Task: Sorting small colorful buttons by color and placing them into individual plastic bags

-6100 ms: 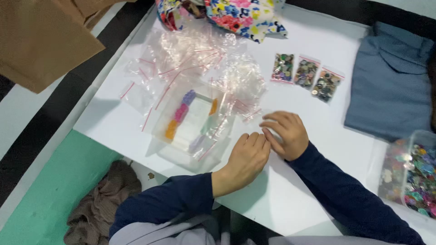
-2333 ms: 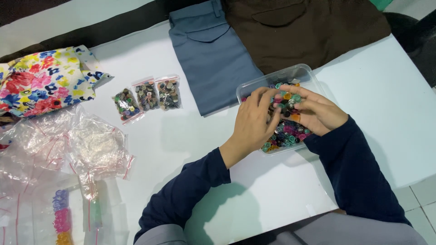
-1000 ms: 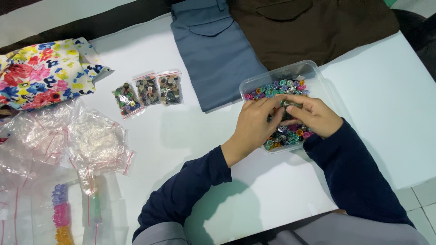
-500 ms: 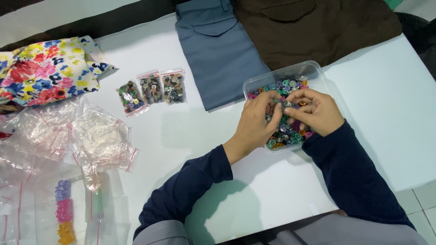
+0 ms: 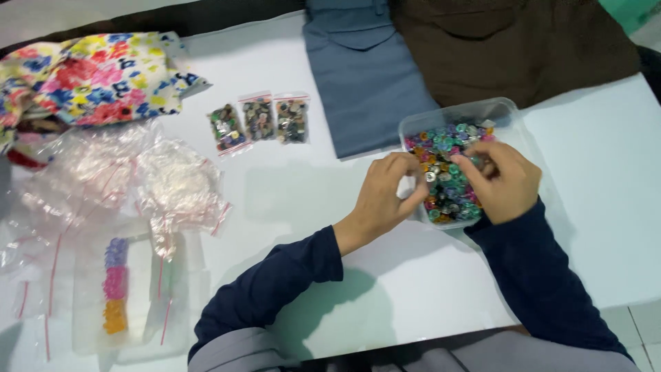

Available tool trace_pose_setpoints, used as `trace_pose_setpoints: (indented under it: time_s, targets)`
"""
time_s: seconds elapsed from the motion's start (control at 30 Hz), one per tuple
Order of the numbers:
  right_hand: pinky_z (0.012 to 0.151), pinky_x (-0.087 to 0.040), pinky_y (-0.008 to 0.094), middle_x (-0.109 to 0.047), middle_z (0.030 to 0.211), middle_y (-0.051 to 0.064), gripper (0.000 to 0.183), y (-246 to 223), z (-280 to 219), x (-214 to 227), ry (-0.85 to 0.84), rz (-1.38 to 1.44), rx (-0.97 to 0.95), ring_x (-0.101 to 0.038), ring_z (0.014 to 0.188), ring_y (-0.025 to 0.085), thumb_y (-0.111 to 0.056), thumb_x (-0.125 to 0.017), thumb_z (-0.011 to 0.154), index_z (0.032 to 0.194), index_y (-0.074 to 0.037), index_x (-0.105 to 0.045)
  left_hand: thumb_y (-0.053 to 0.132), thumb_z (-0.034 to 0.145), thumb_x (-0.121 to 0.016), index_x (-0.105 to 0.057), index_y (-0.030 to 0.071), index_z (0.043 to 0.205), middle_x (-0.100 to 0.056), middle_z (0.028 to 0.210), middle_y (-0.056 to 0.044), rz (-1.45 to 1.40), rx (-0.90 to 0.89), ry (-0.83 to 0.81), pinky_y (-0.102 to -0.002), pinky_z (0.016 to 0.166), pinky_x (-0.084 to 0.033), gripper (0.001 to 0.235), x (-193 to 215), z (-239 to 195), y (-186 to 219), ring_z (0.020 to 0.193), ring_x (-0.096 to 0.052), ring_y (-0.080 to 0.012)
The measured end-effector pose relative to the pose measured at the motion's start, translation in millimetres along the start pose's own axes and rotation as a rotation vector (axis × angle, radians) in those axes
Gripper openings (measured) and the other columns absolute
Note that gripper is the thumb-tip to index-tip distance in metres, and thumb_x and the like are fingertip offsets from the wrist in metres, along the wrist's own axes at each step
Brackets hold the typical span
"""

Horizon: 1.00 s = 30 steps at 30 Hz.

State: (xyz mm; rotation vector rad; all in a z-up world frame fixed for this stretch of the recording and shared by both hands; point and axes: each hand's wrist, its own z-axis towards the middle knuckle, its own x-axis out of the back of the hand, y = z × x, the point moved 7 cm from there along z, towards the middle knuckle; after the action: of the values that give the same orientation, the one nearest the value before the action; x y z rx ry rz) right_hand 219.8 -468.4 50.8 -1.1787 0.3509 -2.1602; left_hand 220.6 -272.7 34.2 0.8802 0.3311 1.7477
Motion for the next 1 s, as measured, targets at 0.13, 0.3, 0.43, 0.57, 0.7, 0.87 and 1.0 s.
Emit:
trace_pose_setpoints:
  time_s: [0.13,0.3,0.43,0.57,0.7,0.87,1.0]
  targets:
    - [0.069,-0.046,0.036,-0.070,0.085,0.009,0.018,-93.8,-17.8,5.6,0.059,-0.031,0.208,-0.057,0.069,0.023,-0.011,-0.081,0.102,0.090,-0.002,-0.072,-0.005,0.082,-0.062,-0.052,0.004,0.089,-0.058,0.086,-0.010,-0.095,0.038,0.008,-0.038,0.068,-0.045,0.015,52.2,-13.9,-13.7,0.076,-0.058,-0.0273]
    - [0.069,-0.059,0.030,-0.074,0.096,0.003,0.020,-138.6,-53.0,-58.2,-0.146,0.267,0.213,-0.071,0.077,0.023,-0.007,-0.077,0.087,0.106,-0.011,-0.078,0.013,0.085,-0.069,-0.058,0.015,0.105,-0.066,0.093,-0.004,0.283,0.242,-0.034,-0.040,0.081,-0.049,0.022,91.7,-65.7,-54.6,0.083,-0.068,-0.0253]
    - [0.068,-0.059,0.035,-0.071,0.096,0.005,0.015,-149.4,-51.1,-115.0,-0.264,0.134,0.327,-0.072,0.082,0.025,-0.011,-0.070,0.094,0.108,-0.010,-0.074,0.015,0.084,-0.069,-0.057,0.015,0.112,-0.068,0.093,-0.004,0.408,0.332,-0.125,-0.044,0.087,-0.048,0.030,113.0,-90.0,-68.7,0.088,-0.069,-0.0266]
    - [0.084,-0.052,0.040,-0.066,0.106,0.005,0.016,-125.3,-50.7,-166.4,-0.353,-0.065,0.308,-0.067,0.101,0.028,-0.021,-0.063,0.100,0.115,-0.016,-0.069,0.020,0.086,-0.067,-0.059,0.019,0.106,-0.066,0.090,0.000,0.518,0.313,-0.181,-0.043,0.087,-0.047,0.021,118.3,-100.3,-73.0,0.092,-0.068,-0.0244]
    - [0.108,-0.034,0.051,-0.060,0.123,0.004,0.015,-102.0,-45.4,-186.0,-0.490,-0.177,0.143,-0.054,0.128,0.030,-0.027,-0.057,0.105,0.118,-0.021,-0.064,0.021,0.089,-0.065,-0.062,0.019,0.105,-0.067,0.096,-0.002,0.529,0.335,-0.209,-0.042,0.086,-0.048,0.016,117.0,-99.4,-74.0,0.095,-0.068,-0.0251]
    - [0.117,-0.019,0.062,-0.052,0.139,0.019,0.013,-87.3,-41.3,-182.9,-0.485,0.045,0.006,-0.036,0.143,0.049,-0.018,-0.058,0.105,0.116,-0.012,-0.060,0.024,0.092,-0.064,-0.063,0.018,0.105,-0.066,0.092,-0.002,0.540,0.357,-0.205,-0.042,0.086,-0.049,0.014,116.4,-94.3,-73.6,0.092,-0.068,-0.0246]
    - [0.120,-0.013,0.064,-0.044,0.148,0.021,0.014,-78.3,-43.5,-187.2,-0.504,0.098,-0.034,-0.024,0.150,0.051,-0.021,-0.056,0.106,0.117,-0.013,-0.057,0.030,0.097,-0.061,-0.064,0.018,0.108,-0.067,0.094,-0.002,0.484,0.458,-0.258,-0.041,0.088,-0.045,0.017,116.2,-87.5,-73.1,0.092,-0.066,-0.0228]
